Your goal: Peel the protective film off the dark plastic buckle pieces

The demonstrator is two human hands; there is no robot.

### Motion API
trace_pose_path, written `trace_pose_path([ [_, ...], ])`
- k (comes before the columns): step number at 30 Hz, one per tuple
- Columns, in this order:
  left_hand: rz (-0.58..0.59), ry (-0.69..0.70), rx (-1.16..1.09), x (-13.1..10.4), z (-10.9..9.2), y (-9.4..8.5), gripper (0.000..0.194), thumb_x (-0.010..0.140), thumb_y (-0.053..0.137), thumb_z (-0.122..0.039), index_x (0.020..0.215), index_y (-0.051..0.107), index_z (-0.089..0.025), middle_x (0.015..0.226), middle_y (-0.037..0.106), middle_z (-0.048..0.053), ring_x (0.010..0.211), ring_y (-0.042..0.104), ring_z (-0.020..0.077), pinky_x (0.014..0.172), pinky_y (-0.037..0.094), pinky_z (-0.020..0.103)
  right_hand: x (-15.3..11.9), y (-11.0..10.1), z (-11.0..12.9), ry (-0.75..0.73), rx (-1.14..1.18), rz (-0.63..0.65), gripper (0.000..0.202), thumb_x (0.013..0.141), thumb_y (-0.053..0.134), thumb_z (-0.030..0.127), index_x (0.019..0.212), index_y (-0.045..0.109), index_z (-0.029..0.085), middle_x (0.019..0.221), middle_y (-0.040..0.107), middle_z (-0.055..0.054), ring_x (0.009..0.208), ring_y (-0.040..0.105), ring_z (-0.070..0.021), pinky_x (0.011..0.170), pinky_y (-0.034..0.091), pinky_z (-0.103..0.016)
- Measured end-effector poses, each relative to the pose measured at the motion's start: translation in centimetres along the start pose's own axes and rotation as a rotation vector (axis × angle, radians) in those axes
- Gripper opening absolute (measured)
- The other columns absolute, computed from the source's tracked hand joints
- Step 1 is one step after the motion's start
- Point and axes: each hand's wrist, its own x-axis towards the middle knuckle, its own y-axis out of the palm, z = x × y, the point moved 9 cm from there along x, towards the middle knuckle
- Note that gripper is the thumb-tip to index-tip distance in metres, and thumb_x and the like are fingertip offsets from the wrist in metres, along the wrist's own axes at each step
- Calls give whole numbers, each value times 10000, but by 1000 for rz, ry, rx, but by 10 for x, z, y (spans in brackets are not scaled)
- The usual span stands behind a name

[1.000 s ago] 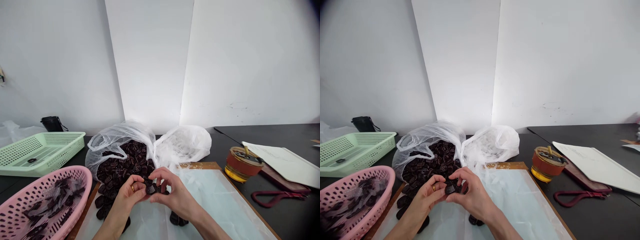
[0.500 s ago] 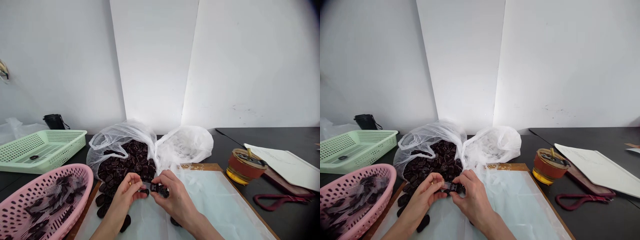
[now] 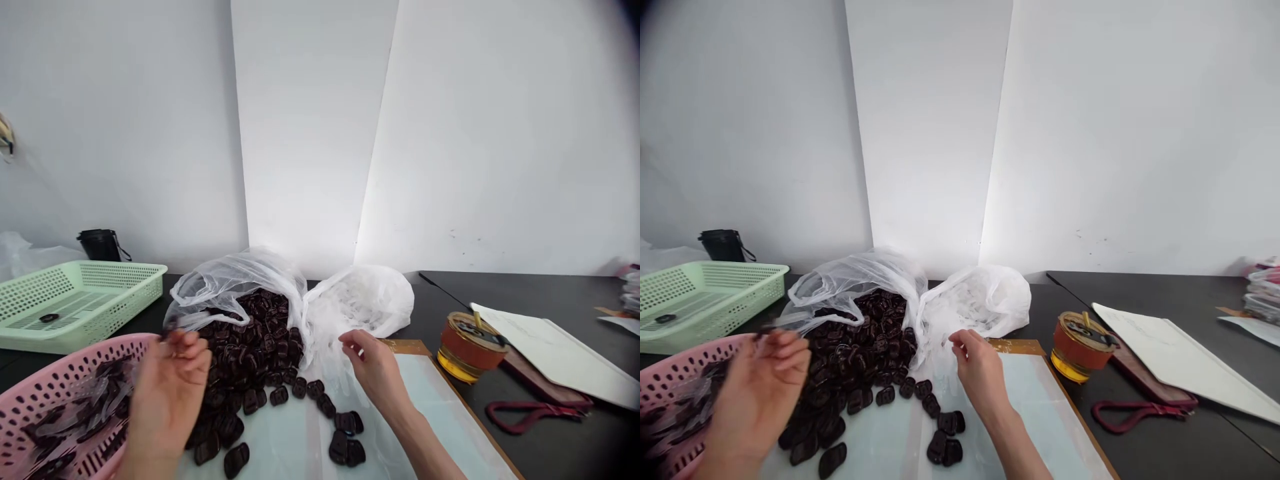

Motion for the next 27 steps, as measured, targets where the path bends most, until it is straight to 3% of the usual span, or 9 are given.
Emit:
trace_pose_path([
  [3,-80,8,-81,5,-8,-9,442,886,562,-550,815,643,-122,719,600,11,582,558,86,469,510,144,-5,14,1,-59,-71,55,306,791,516,61,953,700,245,932,655,-55,787,620,-227,657,465,-331],
  [9,52,-280,374,-16,63,-9,128,825,718,-270,784,662,-163,758,627,11,663,553,114,554,481,184,-17,50,49,-365,-342,80,566,776,448,-72,1213,619,245,1038,609,-95,907,574,-249,710,480,-334],
  [11,144,-299,533,-22,74,-4,181,832,709,-311,740,645,-169,733,618,5,646,521,113,554,445,190,-18,60,58,-424,-396,94,590,751,458,-100,1175,636,271,1047,614,-85,902,563,-253,713,465,-343],
  [14,166,-263,751,-23,74,-5,229,816,706,-375,718,636,-179,673,605,-11,582,477,107,535,400,200,-16,64,59,-419,-336,100,377,819,487,-47,948,694,240,906,628,-71,832,556,-242,690,453,-337],
  [17,169,-230,906,-17,74,-10,272,776,720,-430,703,636,-183,647,611,-13,540,471,108,494,371,202,-15,49,56,-335,-64,44,208,906,534,123,825,694,229,884,624,-74,848,556,-243,736,462,-350],
  [20,236,-228,942,-17,83,-10,265,753,738,-438,756,661,-184,672,619,-7,557,511,125,479,384,207,-16,38,45,-59,508,46,119,861,665,327,801,702,231,930,644,-74,879,574,-250,763,472,-343],
  [23,343,-285,900,-27,96,-4,272,782,723,-429,899,691,-185,866,668,49,753,610,184,581,482,244,-26,51,41,270,979,137,207,774,764,409,816,711,214,816,643,-30,719,546,-178,680,465,-283],
  [25,422,-356,864,-38,107,1,306,798,709,-438,969,691,-185,967,672,75,856,629,217,640,518,281,-33,59,50,364,1155,187,229,738,803,399,797,712,197,790,634,-15,683,523,-143,665,460,-255],
  [27,472,-406,861,-46,116,3,300,774,736,-432,922,695,-174,867,677,57,806,636,212,620,517,283,-37,64,59,401,1262,229,239,721,819,390,770,703,187,760,622,-6,666,517,-129,640,459,-239],
])
